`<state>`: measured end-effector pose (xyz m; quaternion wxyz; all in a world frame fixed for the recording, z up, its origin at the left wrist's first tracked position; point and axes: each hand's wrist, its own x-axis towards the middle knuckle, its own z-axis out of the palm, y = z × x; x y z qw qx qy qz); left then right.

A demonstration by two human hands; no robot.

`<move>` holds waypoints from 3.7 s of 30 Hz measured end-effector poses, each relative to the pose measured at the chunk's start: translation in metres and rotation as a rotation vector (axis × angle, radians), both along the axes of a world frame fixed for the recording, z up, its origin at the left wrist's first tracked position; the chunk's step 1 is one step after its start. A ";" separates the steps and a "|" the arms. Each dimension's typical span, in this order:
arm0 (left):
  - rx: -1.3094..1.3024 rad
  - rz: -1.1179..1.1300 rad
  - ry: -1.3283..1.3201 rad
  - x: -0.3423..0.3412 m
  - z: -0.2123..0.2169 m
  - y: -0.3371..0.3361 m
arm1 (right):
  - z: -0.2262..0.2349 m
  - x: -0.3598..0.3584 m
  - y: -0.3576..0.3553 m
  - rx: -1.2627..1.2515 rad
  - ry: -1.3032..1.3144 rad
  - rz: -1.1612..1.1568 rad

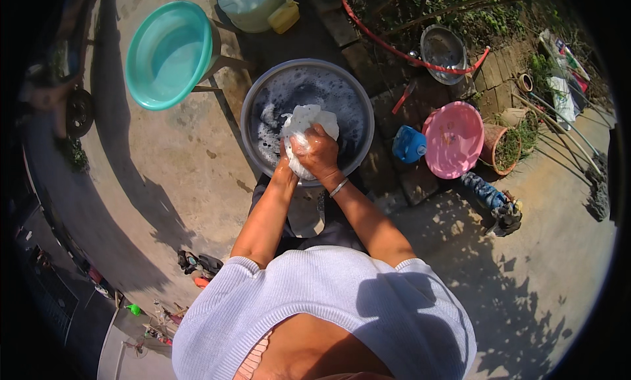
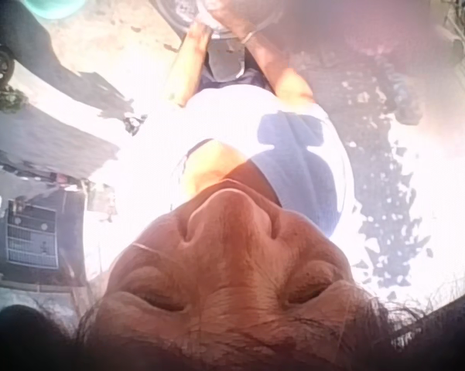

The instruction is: The person hand-washes clothes outdoors using multiple basins. They pour liquid detergent into a metal basin, scrub a white cloth and a dark garment, then rinse the white cloth in a green basin and the dark garment in a pink basin. The person wrings out the white cloth and walks away with it.

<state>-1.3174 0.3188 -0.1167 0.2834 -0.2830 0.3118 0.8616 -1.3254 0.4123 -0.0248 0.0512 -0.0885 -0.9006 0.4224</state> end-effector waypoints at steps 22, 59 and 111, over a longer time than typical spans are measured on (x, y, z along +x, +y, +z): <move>-1.669 -1.308 1.137 -0.057 -0.015 0.019 | -0.115 -0.007 0.067 0.368 -0.386 0.195; 0.010 -0.310 -0.068 -0.021 0.134 -0.012 | 0.086 0.035 0.068 -1.423 -0.057 -0.271; 0.177 -0.088 -0.040 -0.032 0.103 -0.030 | 0.120 0.032 -0.002 -0.152 0.042 -0.209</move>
